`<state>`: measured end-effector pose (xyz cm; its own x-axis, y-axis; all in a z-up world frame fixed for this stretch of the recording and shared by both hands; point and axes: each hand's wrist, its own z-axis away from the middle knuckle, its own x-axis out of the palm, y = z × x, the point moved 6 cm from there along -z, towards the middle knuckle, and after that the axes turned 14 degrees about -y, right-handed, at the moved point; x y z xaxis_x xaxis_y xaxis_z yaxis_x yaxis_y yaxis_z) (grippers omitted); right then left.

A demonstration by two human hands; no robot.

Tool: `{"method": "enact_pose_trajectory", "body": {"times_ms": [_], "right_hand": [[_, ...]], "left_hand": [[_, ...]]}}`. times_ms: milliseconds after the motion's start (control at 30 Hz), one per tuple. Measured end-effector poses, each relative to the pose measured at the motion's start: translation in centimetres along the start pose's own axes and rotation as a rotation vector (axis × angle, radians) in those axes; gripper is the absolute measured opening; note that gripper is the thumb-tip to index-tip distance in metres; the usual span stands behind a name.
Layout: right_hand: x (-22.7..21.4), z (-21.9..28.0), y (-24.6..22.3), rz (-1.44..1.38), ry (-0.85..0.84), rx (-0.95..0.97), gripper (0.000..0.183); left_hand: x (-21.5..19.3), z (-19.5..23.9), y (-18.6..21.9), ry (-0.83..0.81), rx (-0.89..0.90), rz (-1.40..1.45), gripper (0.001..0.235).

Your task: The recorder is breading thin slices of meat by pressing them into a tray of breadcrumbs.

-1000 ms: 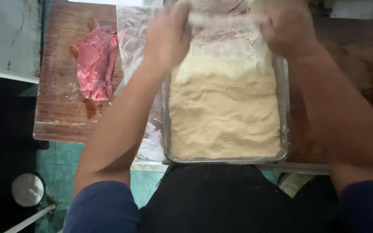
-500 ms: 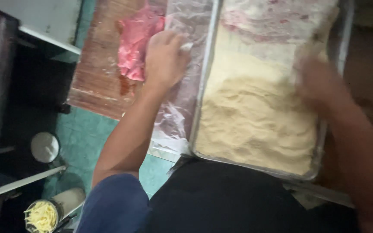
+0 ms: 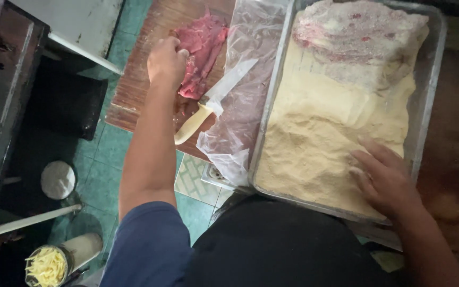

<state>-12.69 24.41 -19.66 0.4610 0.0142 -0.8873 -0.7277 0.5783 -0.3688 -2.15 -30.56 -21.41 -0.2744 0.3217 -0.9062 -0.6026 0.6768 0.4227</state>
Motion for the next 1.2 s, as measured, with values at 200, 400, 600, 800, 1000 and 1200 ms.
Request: {"method": "enact_pose_trajectory", "body": {"times_ms": [200, 400, 600, 800, 1000, 1200], "right_hand": [[1.0, 4.0, 2.4, -0.169, 0.145, 0.03, 0.036], [1.0, 5.2, 2.4, -0.17, 0.261, -0.013, 0.032], [0.9, 5.0, 2.1, -0.172, 0.317, -0.049, 0.03], [-0.4, 5.5, 1.1, -0.144, 0.319, -0.041, 0.031], [-1.2, 5.8, 0.3, -0.226, 0.364, -0.172, 0.032], [-1.1, 4.0, -1.0, -0.141, 0.307, -0.192, 0.041]], "left_hand": [[0.2, 0.2, -1.3, -0.257, 0.096, -0.332, 0.023], [1.4, 1.2, -5.6, -0.293, 0.059, 0.633, 0.025], [-1.6, 7.8, 6.0, -0.356, 0.187, 1.646, 0.022], [-0.5, 16.0, 23.7, -0.44, 0.534, 0.455, 0.04], [9.3, 20.7, 27.4, -0.616, 0.847, -0.058, 0.04], [6.2, 18.8, 28.1, -0.647, 0.712, 0.007, 0.022]]}}
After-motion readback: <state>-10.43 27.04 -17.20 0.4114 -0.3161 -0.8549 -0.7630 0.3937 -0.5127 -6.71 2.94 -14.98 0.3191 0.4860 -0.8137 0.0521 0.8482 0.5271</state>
